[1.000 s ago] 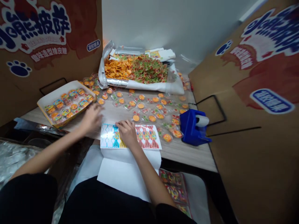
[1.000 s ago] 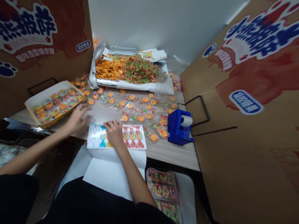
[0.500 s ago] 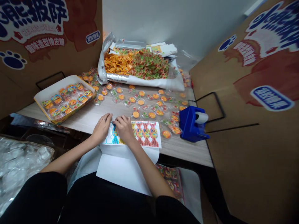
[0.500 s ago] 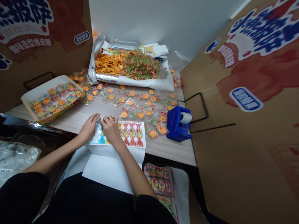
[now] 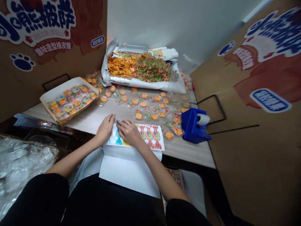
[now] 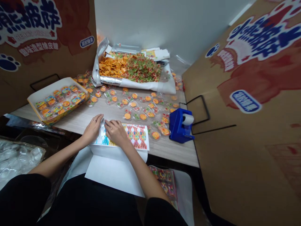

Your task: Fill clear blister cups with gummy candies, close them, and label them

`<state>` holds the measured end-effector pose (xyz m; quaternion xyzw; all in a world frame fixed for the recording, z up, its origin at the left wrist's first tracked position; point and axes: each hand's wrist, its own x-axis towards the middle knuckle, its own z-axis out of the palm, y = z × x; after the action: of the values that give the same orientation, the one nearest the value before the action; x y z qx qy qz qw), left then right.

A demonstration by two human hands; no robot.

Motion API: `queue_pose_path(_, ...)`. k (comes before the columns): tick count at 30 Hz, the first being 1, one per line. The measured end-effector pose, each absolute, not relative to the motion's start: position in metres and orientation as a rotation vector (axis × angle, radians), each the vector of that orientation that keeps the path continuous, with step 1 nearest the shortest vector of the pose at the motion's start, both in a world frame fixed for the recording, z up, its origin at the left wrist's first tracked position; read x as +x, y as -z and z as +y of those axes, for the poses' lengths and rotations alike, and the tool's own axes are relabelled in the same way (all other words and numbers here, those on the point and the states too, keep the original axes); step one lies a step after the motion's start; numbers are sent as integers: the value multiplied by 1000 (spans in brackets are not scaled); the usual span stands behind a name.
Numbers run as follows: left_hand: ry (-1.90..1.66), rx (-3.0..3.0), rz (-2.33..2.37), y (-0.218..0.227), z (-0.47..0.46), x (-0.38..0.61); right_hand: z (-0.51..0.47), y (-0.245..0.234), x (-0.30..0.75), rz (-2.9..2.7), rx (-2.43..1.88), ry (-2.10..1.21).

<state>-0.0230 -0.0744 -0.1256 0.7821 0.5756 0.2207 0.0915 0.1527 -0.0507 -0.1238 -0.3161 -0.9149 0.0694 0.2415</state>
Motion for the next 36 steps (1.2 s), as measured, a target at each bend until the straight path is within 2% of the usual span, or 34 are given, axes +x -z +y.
queue_pose_path(5,-689,2332,1697,127,-73,-24,-46,124,150,-2378,-998,-290)
queue_pose_path(15,-705,2340,1696,129,-72,-25,-42,127,154,-2497,-899,-79)
queue_pose_path(25,-716,2358,1690,127,-72,-25,-27,111,143,-2644,-869,-54)
queue_pose_path(27,-716,2356,1694,128,-72,-25,-26,99,144,-2668,-904,-142)
queue_pose_path(30,-698,2341,1698,129,-72,-25,-34,66,174,-2533,-825,-466)
queue_pose_path(33,-694,2329,1683,130,-75,-24,-45,14,229,-2027,-781,-765)
queue_pose_path(36,-707,2317,1713,126,-72,-25,-48,-25,261,-1496,-787,-812)
